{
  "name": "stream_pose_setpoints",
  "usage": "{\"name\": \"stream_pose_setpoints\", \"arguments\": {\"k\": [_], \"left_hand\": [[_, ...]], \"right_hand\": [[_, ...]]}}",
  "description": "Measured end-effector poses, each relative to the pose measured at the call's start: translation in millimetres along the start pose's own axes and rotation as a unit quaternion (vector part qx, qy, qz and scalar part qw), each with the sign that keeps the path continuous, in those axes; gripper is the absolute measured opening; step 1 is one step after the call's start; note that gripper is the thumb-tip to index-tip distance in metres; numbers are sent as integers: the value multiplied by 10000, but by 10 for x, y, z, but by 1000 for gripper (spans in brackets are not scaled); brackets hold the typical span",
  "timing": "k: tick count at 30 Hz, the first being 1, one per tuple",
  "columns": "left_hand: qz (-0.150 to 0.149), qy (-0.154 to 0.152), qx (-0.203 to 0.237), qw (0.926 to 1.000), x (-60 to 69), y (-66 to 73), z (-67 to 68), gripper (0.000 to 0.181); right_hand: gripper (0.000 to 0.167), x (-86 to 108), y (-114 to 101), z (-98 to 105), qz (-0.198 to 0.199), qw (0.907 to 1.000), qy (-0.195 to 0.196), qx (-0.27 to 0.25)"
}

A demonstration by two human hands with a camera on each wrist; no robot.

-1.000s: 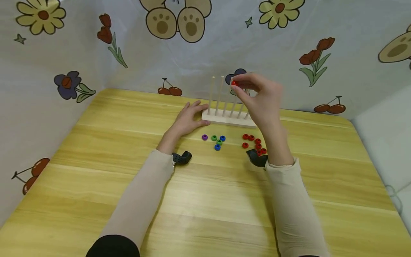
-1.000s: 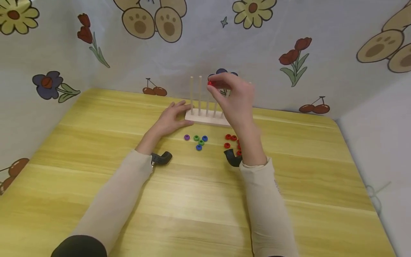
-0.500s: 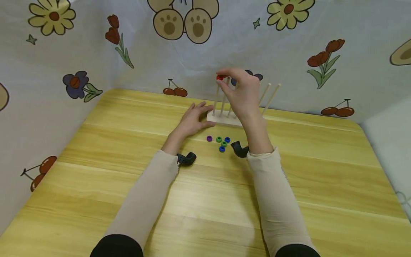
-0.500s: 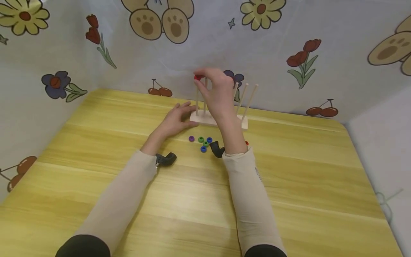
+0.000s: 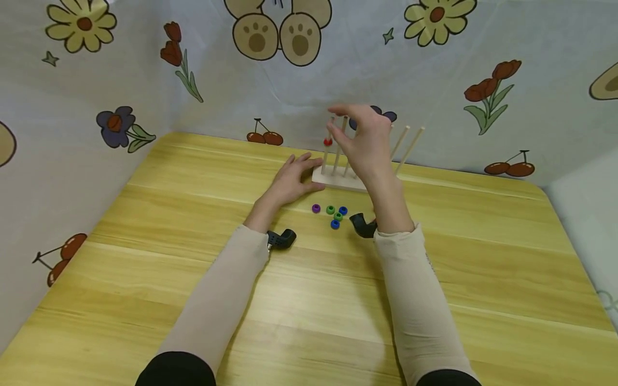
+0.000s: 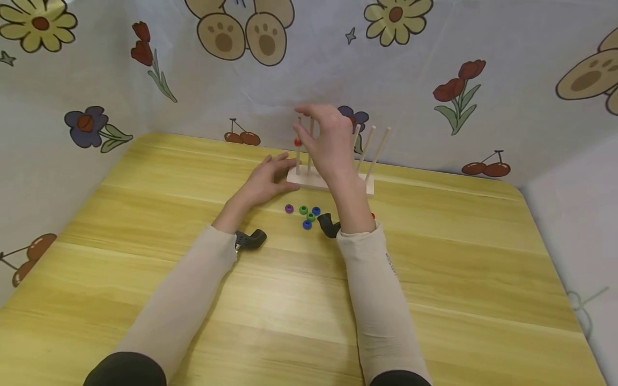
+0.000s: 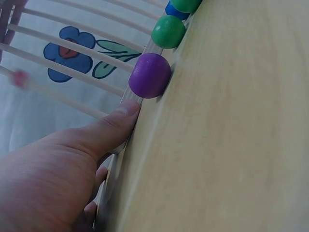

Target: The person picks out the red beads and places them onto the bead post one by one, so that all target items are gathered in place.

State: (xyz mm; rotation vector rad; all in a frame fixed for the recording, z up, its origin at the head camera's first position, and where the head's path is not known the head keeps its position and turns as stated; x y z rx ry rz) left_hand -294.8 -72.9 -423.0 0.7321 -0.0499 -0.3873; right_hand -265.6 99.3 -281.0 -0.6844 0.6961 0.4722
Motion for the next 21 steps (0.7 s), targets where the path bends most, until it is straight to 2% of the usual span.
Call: {"name": "stream_pose_setpoints", "arguments": {"k": [5, 9, 15, 21], "left_hand": [[9, -7, 6, 10000, -3, 32, -5, 72], [57, -16, 31, 10000, 11, 45, 2, 72], [111, -8, 40, 9999, 27, 26, 6, 71], [103, -7, 28, 9999, 20, 12, -4, 73]], "right_hand": [[25, 43, -6, 148, 260, 9976, 471, -438], [22, 86, 5, 265, 179, 9952, 691, -668], [20, 177, 44, 370, 70, 9948, 557, -851], [19, 316, 178, 476, -204, 9954, 323, -875]]}}
Point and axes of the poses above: each hand's wrist, its own x-axis away from the middle knuckle, its own z-axis out of the back of the hand, y = z × x, the point moved 3 cm from there along -x, towards the middle knuckle, and after that the axes turned 4 degrees about y, right-handed, at the moved point
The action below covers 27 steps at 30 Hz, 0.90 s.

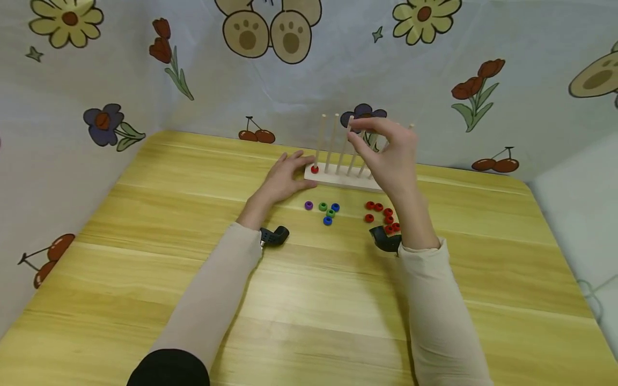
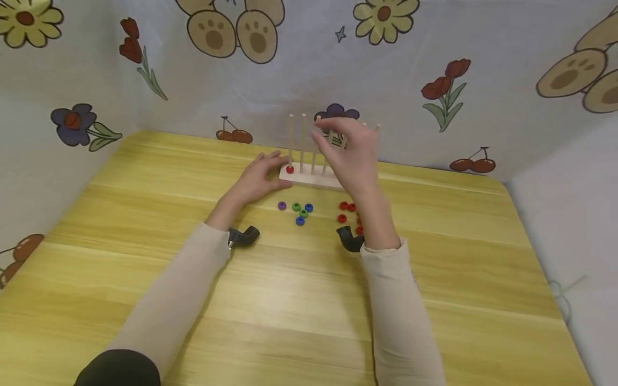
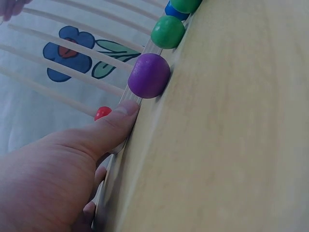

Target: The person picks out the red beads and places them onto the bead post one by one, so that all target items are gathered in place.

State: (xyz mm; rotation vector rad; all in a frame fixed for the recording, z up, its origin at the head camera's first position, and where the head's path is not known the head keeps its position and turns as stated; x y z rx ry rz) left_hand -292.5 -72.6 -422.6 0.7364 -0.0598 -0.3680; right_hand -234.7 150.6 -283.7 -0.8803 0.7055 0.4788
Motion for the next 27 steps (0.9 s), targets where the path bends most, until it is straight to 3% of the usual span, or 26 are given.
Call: {"name": "stream_pose_setpoints", "arguments": {"k": [18, 27], "left_hand": [[-64, -29, -46, 10000, -9, 9, -11, 72], [9, -1, 34, 10000, -4, 18, 6, 73]], "right_hand": [[17, 516, 493, 602, -976, 9928, -395, 578], [26, 714, 690, 721, -1715, 9738, -1251, 813]]}}
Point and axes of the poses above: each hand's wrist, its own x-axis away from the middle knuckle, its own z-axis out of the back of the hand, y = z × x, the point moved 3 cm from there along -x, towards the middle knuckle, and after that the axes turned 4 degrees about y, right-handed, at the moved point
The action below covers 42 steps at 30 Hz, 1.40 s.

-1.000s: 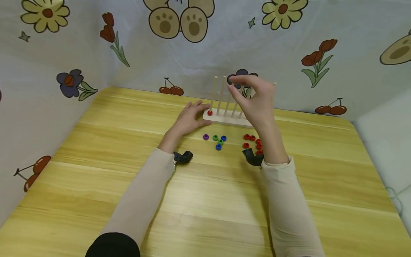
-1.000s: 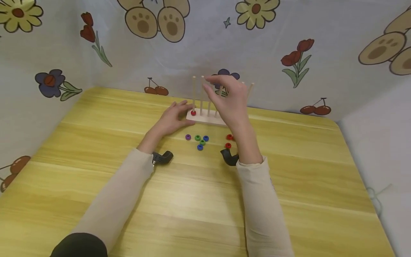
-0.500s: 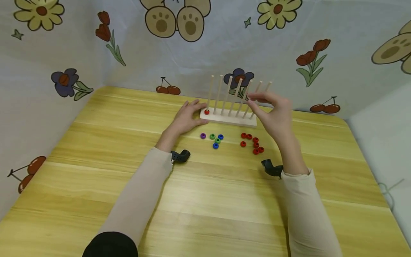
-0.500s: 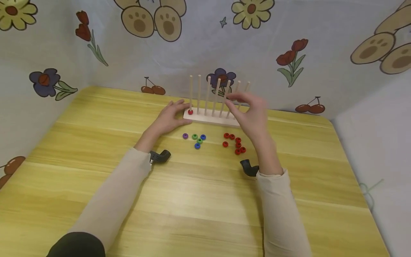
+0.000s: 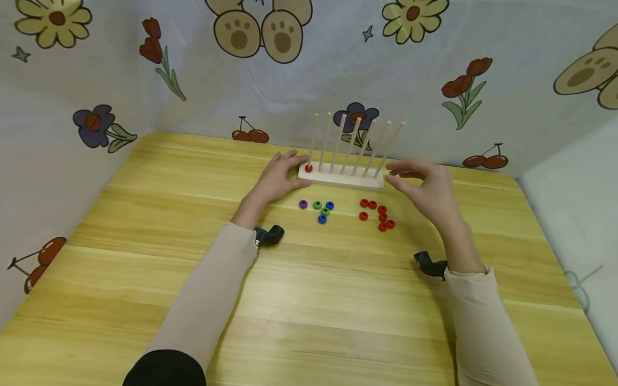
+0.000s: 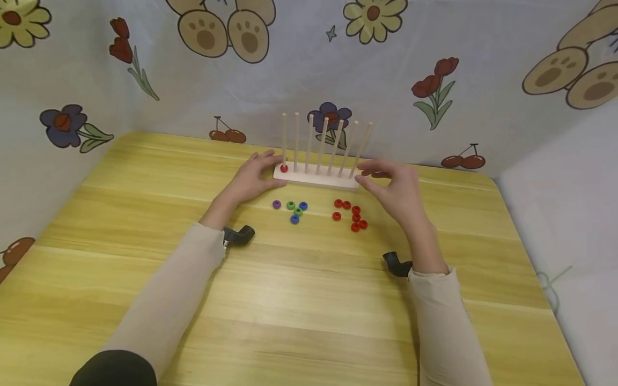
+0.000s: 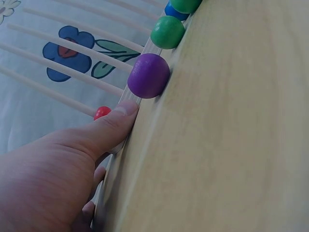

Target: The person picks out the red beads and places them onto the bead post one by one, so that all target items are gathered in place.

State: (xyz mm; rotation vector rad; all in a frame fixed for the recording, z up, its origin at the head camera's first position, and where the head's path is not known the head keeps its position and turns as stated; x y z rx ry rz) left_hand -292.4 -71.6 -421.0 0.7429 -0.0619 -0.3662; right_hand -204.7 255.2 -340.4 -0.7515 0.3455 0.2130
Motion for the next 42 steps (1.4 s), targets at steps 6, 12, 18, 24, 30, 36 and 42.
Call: {"name": "stream_pose_setpoints", "arguments": {"k": [6, 12, 18, 24, 30, 36, 42], "left_hand": [[-23, 1, 17, 10000, 3, 5, 20, 73], [-73, 9, 2, 10000, -1, 10, 23, 73], [-47, 1, 46, 10000, -2, 17, 22, 72], [-23, 5, 64, 10000, -2, 21, 15, 72], [-23, -9, 22, 10000, -6, 15, 3, 73], [38, 3, 78, 10000, -7, 12, 2, 72], [43, -4, 50, 10000, -9, -3, -1, 72]], "right_hand": [[29, 4, 122, -125, -162, 9963, -841, -45], [27, 22, 176, -259, -140, 9890, -1475, -56], [27, 57, 175, -383, -146, 9812, -1922, -124], [24, 77, 142, -449, -185, 9759, -2170, -139], [22, 88, 131, -472, -249, 9729, -2294, -126], [21, 79, 146, -488, -209, 9743, -2244, -19], [22, 73, 135, -509, -70, 9750, -2217, 97]]}}
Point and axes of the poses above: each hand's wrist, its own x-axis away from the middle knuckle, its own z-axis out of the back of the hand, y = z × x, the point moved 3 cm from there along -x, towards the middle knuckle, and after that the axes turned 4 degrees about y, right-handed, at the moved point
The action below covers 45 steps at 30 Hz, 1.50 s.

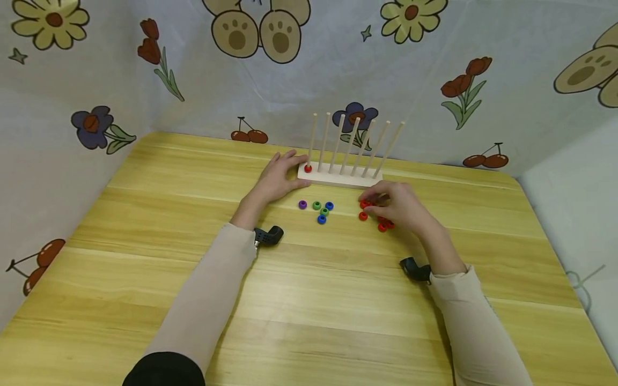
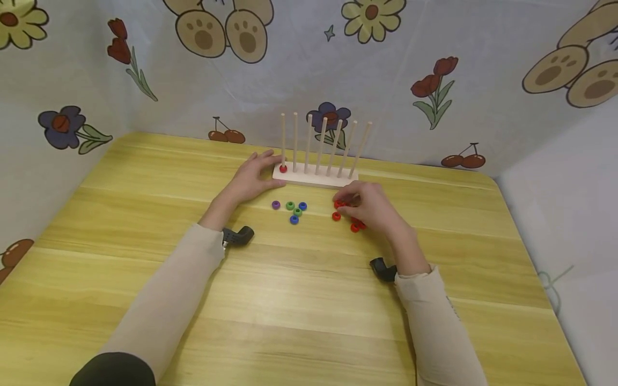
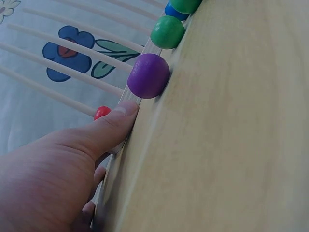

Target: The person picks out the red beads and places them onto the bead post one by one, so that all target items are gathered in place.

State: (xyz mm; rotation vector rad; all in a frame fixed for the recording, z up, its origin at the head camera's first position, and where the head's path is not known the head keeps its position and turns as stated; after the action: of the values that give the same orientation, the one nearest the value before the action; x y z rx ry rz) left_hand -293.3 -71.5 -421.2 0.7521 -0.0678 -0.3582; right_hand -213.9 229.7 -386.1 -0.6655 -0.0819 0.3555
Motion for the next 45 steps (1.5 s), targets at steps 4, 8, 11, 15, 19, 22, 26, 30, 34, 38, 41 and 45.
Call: {"name": "stream_pose_setpoints", "arguments": {"k": [4, 8, 11, 15, 19, 22, 26, 30, 34, 38, 41, 45], "left_hand": [[19, 5, -68, 10000, -8, -23, 7, 72], [-2, 20, -107, 9999, -1, -30, 14, 72], [14, 10, -70, 10000, 16, -32, 20, 72], [63, -17, -49, 10000, 29, -39, 26, 73], [91, 7, -19, 10000, 33, -40, 46, 73], [78, 33, 1, 10000, 36, -34, 63, 73], [45, 34, -12, 10000, 35, -33, 67, 73], [23, 15, -15, 10000, 29, -35, 59, 72], [-18, 18, 1, 10000, 16, -30, 52, 73], [-11, 25, 8, 10000, 10, -32, 40, 74], [-2, 7, 3, 10000, 7, -31, 24, 73], [-9, -6, 17, 10000, 5, -19, 4, 73]], "right_hand": [[20, -5, -26, -9, 13, 10000, 48, -12], [19, -24, -50, 3, 92, 9996, 256, -79], [20, -38, -76, 20, 186, 9985, 499, -104], [18, -54, -131, 60, 258, 9956, 872, -223], [18, -94, -216, 111, 364, 9918, 1187, -302], [18, -127, -306, 143, 459, 9893, 1350, -306], [19, -155, -459, 178, 660, 9859, 1503, -327], [20, -197, -631, 221, 906, 9809, 1689, -320], [21, -273, -817, 287, 1133, 9729, 1990, -329], [21, -361, -992, 334, 1363, 9630, 2280, -446], [21, -431, -1105, 354, 1587, 9535, 2495, -591], [21, -524, -1233, 373, 1838, 9394, 2804, -717]]}}
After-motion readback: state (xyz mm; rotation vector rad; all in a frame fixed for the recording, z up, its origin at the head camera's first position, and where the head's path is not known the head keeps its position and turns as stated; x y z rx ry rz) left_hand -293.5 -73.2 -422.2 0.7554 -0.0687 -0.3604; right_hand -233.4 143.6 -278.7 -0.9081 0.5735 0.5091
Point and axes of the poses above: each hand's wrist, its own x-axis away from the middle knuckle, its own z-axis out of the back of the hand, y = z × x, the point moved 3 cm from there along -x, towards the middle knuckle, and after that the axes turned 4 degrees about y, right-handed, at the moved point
